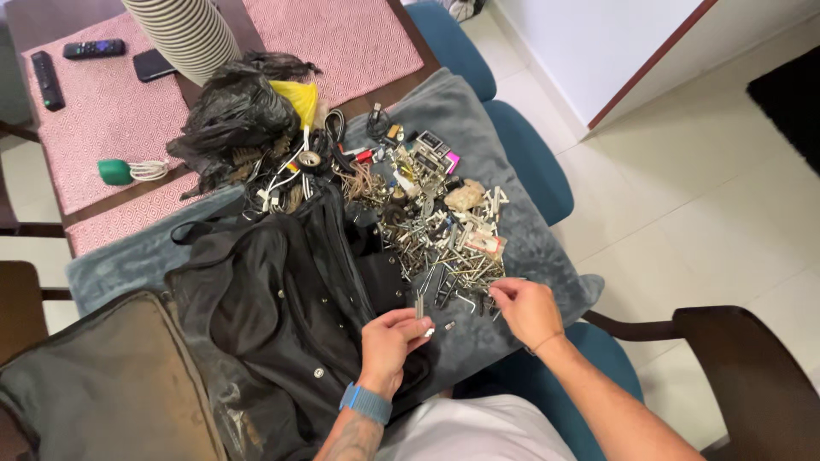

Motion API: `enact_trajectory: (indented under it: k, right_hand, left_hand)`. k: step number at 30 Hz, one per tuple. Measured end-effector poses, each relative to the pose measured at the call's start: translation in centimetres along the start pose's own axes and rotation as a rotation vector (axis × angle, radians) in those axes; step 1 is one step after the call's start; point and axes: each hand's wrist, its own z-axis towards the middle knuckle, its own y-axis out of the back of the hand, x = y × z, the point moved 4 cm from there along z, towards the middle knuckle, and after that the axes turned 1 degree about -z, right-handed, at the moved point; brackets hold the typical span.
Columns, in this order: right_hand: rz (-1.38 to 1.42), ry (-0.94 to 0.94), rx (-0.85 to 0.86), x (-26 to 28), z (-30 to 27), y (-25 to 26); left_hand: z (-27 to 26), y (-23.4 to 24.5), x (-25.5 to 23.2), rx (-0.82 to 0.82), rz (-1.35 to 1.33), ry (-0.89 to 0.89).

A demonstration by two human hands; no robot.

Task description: The person sorts small metal hardware items from a pile on a table and places them into compartments of an open black tool roll. The person handles drill bits, Allen keys, and small metal pieces, arranging them by type into the tool roll's pockets.

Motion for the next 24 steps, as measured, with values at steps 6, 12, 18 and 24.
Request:
enact_trajectory:
  k: [6, 12, 18, 24]
  right_hand:
    - [0.502, -0.080, 0.279, 0.5, 0.1, 0.9]
    - [0.571, -0.010, 0.401, 4.6, -0.2, 2.2]
    - [0.539, 0.013, 0.467, 8.1, 0.4, 2.1]
    - [0.447, 0.079, 0.589, 9.1, 1.0, 1.7]
  left_hand:
    - [0.6, -2.0, -0.5, 0.040, -0.029, -0.053]
    - [-0.7, -2.9, -2.6, 0.107, -0.037, -0.132]
    - [-2.5, -3.7, -3.3, 0.141, -0.038, -0.162]
    - [-2.7, -3.7, -3.2, 0.158, -0.058, -0.184]
